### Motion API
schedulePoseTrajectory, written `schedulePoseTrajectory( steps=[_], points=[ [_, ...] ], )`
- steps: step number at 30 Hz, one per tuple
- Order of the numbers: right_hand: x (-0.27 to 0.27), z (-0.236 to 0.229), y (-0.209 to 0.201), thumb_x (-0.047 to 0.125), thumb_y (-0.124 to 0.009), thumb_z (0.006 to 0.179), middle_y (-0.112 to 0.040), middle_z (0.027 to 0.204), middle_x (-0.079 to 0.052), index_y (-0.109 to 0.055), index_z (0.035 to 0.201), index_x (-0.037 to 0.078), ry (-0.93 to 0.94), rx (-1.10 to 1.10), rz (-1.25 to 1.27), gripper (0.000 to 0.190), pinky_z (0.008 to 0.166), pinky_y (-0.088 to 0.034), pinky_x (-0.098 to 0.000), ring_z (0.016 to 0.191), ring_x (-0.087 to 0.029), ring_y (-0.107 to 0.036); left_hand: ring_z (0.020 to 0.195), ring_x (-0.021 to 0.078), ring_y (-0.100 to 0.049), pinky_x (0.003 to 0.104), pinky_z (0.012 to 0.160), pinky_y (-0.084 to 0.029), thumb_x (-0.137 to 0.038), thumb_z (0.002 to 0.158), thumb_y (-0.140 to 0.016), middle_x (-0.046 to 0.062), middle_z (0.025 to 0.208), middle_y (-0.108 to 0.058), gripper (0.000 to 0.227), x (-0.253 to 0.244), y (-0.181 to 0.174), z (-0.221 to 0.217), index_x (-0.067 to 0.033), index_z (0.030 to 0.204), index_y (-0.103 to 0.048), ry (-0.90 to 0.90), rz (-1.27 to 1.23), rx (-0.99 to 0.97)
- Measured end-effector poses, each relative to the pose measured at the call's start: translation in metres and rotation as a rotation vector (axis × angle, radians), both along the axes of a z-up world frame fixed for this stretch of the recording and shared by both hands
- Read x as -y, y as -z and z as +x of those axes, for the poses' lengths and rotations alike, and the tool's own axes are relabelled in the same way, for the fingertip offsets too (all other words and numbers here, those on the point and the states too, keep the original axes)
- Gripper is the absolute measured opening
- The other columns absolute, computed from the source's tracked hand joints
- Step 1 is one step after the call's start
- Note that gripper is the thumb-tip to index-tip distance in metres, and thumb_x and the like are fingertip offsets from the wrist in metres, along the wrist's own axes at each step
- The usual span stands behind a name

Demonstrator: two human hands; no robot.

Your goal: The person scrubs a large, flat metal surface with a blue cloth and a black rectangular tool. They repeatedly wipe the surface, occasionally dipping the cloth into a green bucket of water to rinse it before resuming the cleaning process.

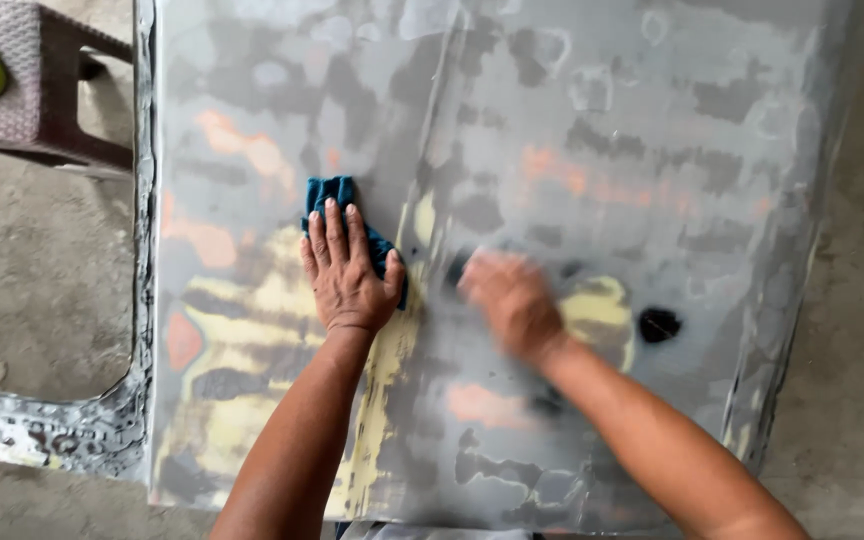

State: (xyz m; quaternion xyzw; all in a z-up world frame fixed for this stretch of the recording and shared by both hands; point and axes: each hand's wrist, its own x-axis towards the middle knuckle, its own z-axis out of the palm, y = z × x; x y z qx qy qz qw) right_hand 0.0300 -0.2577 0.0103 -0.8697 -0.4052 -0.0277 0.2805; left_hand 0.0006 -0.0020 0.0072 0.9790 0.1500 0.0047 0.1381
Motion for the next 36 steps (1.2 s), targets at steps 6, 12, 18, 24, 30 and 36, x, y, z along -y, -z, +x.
schedulePoseTrajectory(
  steps=[6, 12, 18, 24, 30, 36],
  points=[
    [0.047, 0.036, 0.041, 0.009, -0.056, 0.101, -0.067, 0.137, -0.012, -0.070, 0.127, 0.011, 0.262, 0.064, 0.024, 0.031, 0.113, -0.043, -0.0469, 0.131, -0.032, -0.058, 0.157, 0.0398, -0.016, 0.055, 0.126, -0.008, -0.048, 0.091, -0.057, 0.019, 0.170, -0.023, 0.085, 0.000, 0.002, -0.001, -0.0042, 0.161, -0.034, 0.005, 0.002, 0.012],
    [0.039, 0.029, 0.019, 0.013, -0.062, 0.098, -0.065, 0.135, -0.012, -0.070, 0.120, 0.009, 0.504, 0.064, -0.032, 0.024, 0.109, -0.044, -0.0504, 0.129, -0.034, -0.056, 0.158, 0.0394, -0.015, 0.053, 0.127, -0.008, -0.047, 0.091, -0.056, 0.018, 0.171, -0.022, 0.085, 0.001, 0.001, -0.001, -0.0055, 0.162, -0.033, 0.002, -0.029, 0.027],
    [0.042, -0.037, 0.013, 0.009, -0.057, 0.097, -0.065, 0.143, -0.008, -0.072, 0.127, 0.012, -0.222, 0.049, -0.174, 0.034, 0.107, -0.043, -0.0421, 0.129, -0.025, -0.058, 0.158, 0.0399, -0.015, 0.054, 0.127, -0.008, -0.047, 0.093, -0.055, 0.019, 0.171, -0.022, 0.085, -0.001, 0.005, -0.002, -0.0049, 0.163, -0.033, 0.016, 0.009, 0.023],
    [0.089, 0.051, 0.031, 0.012, -0.064, 0.099, -0.067, 0.134, -0.015, -0.071, 0.121, 0.006, 1.082, 0.000, 0.014, 0.023, 0.104, -0.043, -0.0483, 0.121, -0.038, -0.056, 0.158, 0.0396, -0.014, 0.054, 0.128, -0.008, -0.048, 0.094, -0.055, 0.019, 0.171, -0.022, 0.084, -0.001, 0.004, -0.003, -0.0043, 0.163, -0.033, 0.023, 0.003, 0.030],
    [0.034, -0.077, 0.015, 0.011, -0.060, 0.097, -0.066, 0.146, -0.005, -0.072, 0.130, 0.016, -0.267, 0.020, -0.151, 0.036, 0.108, -0.043, -0.0407, 0.124, -0.023, -0.059, 0.158, 0.0398, -0.015, 0.054, 0.128, -0.009, -0.047, 0.094, -0.054, 0.019, 0.171, -0.022, 0.083, -0.001, 0.003, -0.003, -0.0047, 0.163, -0.034, 0.021, -0.008, 0.030],
    [0.115, 0.040, 0.045, 0.014, -0.062, 0.104, -0.066, 0.139, -0.009, -0.070, 0.126, 0.012, 0.986, -0.013, -0.016, 0.023, 0.109, -0.041, -0.0501, 0.129, -0.034, -0.057, 0.158, 0.0390, -0.015, 0.054, 0.128, -0.009, -0.047, 0.094, -0.054, 0.019, 0.171, -0.022, 0.083, -0.001, 0.002, -0.003, -0.0042, 0.163, -0.035, 0.014, -0.013, 0.010]
  ],
)
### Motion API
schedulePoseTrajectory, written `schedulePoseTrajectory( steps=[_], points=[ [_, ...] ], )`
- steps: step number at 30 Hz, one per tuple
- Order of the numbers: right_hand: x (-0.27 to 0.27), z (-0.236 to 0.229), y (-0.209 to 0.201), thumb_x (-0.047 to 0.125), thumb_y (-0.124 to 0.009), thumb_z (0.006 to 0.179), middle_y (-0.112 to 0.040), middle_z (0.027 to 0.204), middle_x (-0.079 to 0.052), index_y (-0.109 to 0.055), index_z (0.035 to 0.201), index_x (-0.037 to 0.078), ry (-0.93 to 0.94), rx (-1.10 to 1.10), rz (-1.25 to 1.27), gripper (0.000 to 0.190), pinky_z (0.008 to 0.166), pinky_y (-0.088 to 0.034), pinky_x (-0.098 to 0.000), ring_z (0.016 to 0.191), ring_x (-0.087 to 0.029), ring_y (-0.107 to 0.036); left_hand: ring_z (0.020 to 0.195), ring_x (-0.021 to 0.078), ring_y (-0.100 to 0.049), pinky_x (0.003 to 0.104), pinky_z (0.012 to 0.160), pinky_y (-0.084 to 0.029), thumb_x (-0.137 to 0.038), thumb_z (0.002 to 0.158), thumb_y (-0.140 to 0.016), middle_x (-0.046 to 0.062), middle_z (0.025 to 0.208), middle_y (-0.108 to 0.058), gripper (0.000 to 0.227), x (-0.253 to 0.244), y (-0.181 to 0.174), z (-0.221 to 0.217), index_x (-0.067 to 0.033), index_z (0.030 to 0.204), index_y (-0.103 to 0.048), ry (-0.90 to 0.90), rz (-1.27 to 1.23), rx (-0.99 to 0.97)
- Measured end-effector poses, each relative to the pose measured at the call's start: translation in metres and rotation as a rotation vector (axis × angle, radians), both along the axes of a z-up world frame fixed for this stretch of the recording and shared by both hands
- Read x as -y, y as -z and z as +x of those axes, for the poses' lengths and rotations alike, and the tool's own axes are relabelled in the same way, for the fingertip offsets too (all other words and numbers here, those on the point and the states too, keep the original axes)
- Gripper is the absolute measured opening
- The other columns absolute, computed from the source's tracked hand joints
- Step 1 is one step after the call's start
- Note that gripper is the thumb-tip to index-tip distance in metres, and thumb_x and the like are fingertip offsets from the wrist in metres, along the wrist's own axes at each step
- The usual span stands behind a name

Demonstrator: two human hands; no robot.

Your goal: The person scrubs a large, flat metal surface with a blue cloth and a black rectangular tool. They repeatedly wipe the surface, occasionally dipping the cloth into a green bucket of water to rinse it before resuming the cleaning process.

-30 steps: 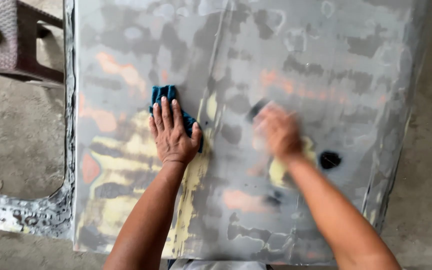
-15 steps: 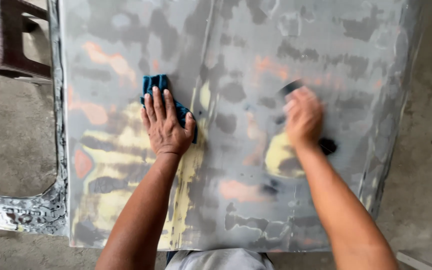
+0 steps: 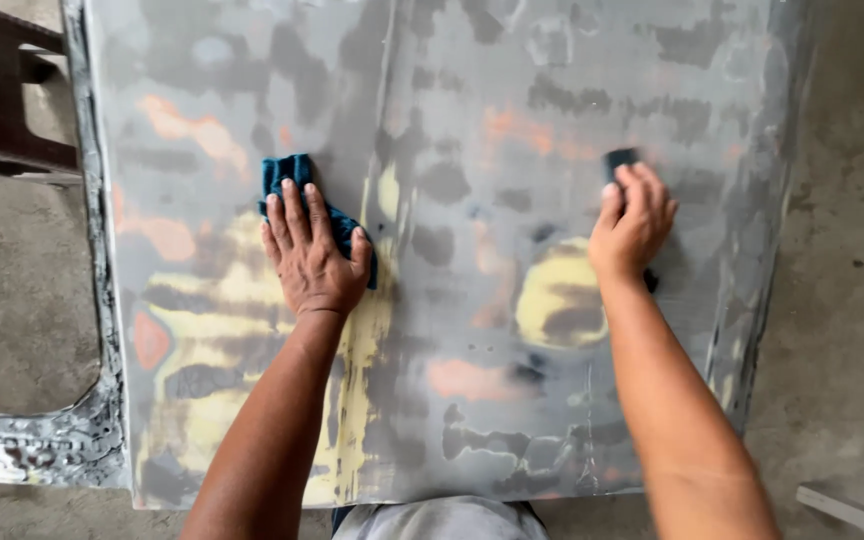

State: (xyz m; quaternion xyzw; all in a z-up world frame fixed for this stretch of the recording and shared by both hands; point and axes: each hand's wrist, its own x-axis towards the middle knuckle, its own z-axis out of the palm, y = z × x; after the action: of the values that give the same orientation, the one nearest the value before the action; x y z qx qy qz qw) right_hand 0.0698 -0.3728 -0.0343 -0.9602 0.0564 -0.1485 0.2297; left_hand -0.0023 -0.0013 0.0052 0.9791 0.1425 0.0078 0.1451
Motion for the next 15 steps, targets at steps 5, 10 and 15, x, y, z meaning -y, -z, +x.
schedulePoseTrajectory(
  steps=[5, 10, 15],
  points=[
    [-0.061, -0.039, -0.003, 0.011, -0.064, 0.100, -0.064, 0.141, -0.011, -0.069, 0.129, 0.009, -0.190, 0.042, 0.017, 0.030, 0.111, -0.040, -0.0517, 0.130, -0.035, -0.057, 0.158, 0.0404, -0.015, 0.054, 0.127, -0.008, -0.047, 0.092, -0.054, 0.019, 0.171, -0.022, 0.085, 0.000, 0.002, 0.001, -0.0037, 0.162, -0.034, 0.009, 0.023, 0.012],
    [-0.054, -0.071, -0.008, 0.010, -0.058, 0.100, -0.065, 0.149, -0.004, -0.069, 0.134, 0.017, -1.123, -0.079, -0.089, 0.036, 0.110, -0.043, -0.0450, 0.124, -0.026, -0.058, 0.159, 0.0407, -0.013, 0.054, 0.128, -0.008, -0.047, 0.096, -0.053, 0.021, 0.172, -0.021, 0.084, 0.000, 0.002, 0.002, -0.0034, 0.164, -0.032, 0.018, 0.029, 0.014],
    [0.003, -0.026, 0.006, 0.024, -0.061, 0.106, -0.061, 0.142, -0.007, -0.067, 0.132, 0.016, 0.090, 0.089, -0.134, 0.027, 0.100, -0.040, -0.0519, 0.122, -0.038, -0.053, 0.159, 0.0407, -0.009, 0.055, 0.128, -0.006, -0.049, 0.095, -0.054, 0.020, 0.173, -0.014, 0.088, 0.005, 0.002, 0.000, -0.0037, 0.165, -0.027, 0.015, 0.042, -0.016]
  ],
)
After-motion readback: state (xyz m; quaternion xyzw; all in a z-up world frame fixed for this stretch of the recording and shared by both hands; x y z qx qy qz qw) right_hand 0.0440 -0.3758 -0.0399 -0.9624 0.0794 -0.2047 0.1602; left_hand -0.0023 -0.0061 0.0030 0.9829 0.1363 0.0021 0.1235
